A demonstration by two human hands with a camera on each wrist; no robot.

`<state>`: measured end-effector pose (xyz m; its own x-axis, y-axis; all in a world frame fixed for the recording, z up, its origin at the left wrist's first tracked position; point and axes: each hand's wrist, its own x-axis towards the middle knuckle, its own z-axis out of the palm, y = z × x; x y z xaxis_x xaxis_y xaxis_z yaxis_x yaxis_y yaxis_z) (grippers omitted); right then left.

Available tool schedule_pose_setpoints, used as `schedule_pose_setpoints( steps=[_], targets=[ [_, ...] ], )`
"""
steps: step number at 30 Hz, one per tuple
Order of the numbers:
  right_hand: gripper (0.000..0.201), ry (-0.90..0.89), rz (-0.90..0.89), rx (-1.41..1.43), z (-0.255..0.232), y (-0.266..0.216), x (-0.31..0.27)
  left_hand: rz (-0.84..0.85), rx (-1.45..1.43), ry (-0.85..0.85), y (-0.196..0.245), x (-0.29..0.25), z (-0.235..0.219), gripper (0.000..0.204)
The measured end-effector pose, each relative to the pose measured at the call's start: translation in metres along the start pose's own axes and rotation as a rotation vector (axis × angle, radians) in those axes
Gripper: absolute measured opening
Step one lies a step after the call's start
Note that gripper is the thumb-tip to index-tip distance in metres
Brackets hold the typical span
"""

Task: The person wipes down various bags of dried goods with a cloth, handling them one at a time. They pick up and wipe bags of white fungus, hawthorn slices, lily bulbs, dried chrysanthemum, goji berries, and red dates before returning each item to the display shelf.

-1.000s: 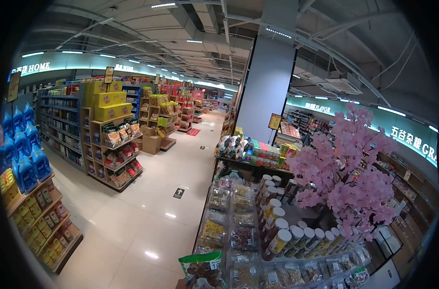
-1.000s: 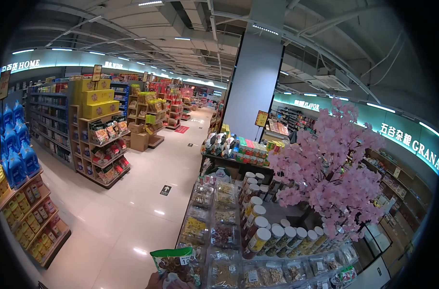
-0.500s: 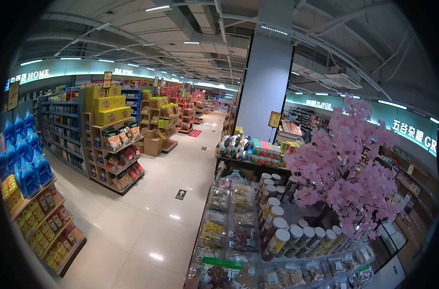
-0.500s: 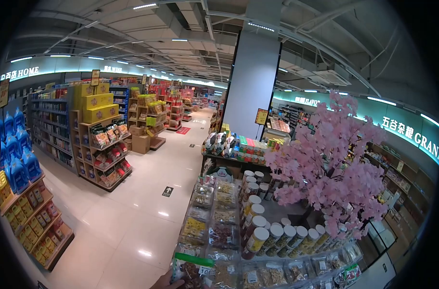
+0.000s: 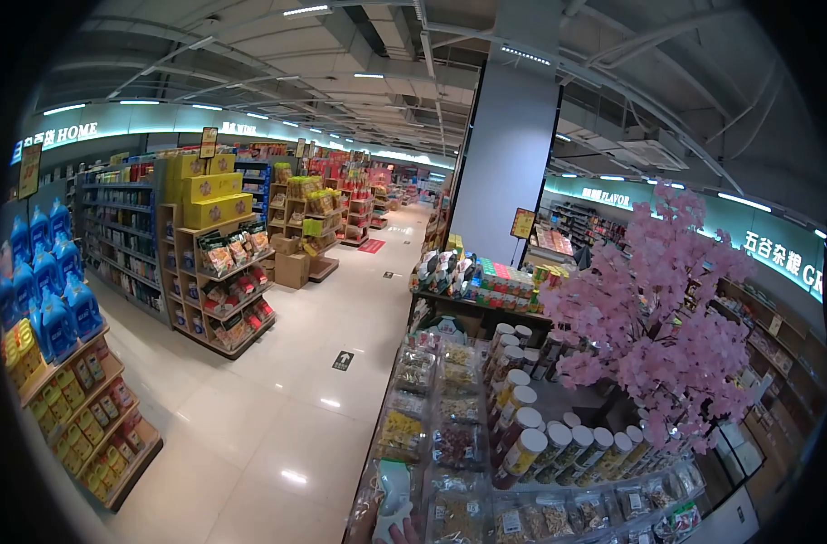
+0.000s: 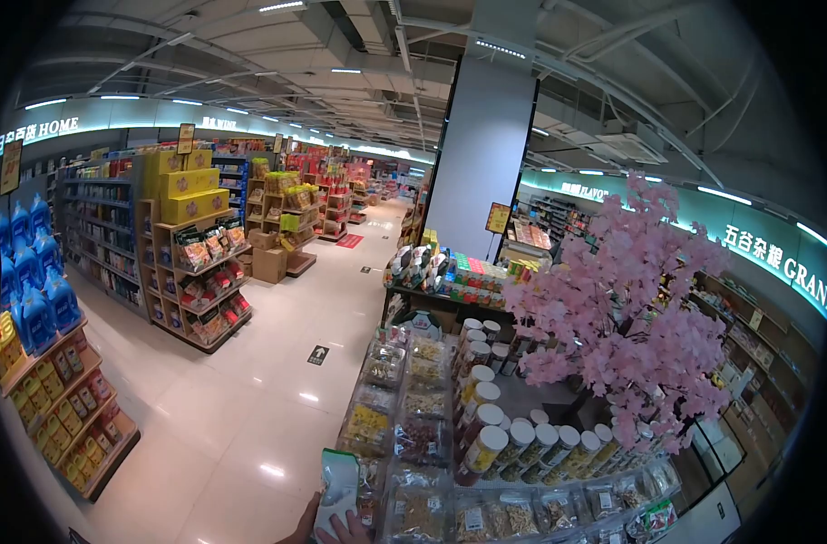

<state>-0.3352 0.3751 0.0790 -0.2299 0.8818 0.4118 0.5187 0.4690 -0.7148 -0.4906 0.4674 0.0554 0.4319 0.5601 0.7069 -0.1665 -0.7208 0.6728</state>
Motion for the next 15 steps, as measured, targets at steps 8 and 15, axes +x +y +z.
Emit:
schedule_pose_setpoints(
  steps=[8,15],
  targets=[
    [0.058,0.373,0.027,-0.064,0.002,0.028,-0.01,-0.918,-0.776,-0.14,0.02,0.002,0.018,0.066],
    [0.07,0.04,-0.149,-0.165,-0.017,-0.022,-0.004,-0.485,-0.335,-0.287,-0.006,-0.061,0.019,0.083]
  ],
)
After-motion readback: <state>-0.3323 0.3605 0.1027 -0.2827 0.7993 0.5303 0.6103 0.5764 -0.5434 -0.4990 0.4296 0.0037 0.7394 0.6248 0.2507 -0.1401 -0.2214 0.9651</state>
